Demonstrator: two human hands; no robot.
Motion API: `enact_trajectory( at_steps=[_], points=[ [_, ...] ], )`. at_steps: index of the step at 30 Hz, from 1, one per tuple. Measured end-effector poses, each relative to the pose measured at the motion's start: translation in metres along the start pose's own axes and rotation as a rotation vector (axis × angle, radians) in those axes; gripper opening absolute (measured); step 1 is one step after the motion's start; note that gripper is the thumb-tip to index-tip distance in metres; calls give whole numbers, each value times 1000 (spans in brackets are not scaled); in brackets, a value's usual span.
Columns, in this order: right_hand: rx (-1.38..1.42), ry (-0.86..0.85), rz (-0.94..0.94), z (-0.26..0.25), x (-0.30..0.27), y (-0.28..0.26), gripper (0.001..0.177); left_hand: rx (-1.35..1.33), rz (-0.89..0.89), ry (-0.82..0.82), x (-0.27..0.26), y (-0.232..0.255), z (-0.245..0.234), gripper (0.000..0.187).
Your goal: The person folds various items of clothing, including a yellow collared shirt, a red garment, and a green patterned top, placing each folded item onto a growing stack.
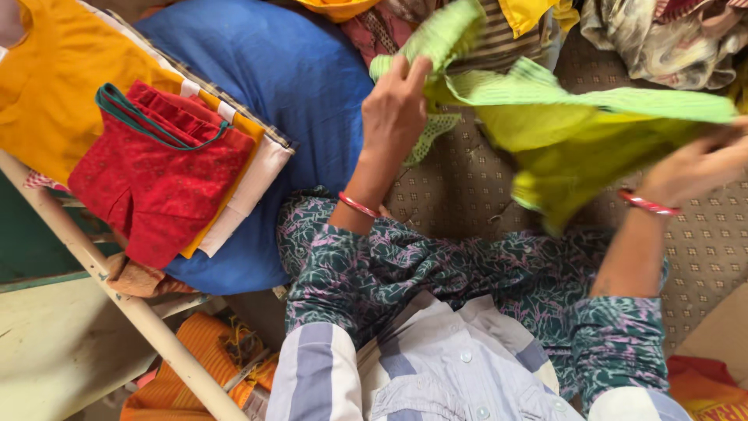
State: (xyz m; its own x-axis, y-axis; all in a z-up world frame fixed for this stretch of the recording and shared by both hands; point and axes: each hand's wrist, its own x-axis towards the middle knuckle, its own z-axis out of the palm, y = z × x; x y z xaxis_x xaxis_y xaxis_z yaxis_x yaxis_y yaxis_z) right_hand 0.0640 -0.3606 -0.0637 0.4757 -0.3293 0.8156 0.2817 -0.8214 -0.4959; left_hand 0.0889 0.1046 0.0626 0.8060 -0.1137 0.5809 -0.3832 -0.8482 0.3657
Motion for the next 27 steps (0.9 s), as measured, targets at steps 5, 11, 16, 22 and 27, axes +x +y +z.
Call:
enact_trajectory(
  at_steps=[5,11,16,22,27],
  points=[
    [-68,-204,158,-13,-4,81,17,65,-199,-321,-2,-16,-30,49],
    [570,-423,850,-41,2,44,25,241,-166,-292,-49,-59,1,14],
    [634,-424,668,-32,-7,-6,34,259,-34,-171,-100,-45,59,54],
    [780,-295,719,-32,10,-34,32,269,170,-363,-164,-45,155,66],
    [906,-288,858,-35,13,28,45,123,-206,-576,-147,-90,182,14]
  ],
)
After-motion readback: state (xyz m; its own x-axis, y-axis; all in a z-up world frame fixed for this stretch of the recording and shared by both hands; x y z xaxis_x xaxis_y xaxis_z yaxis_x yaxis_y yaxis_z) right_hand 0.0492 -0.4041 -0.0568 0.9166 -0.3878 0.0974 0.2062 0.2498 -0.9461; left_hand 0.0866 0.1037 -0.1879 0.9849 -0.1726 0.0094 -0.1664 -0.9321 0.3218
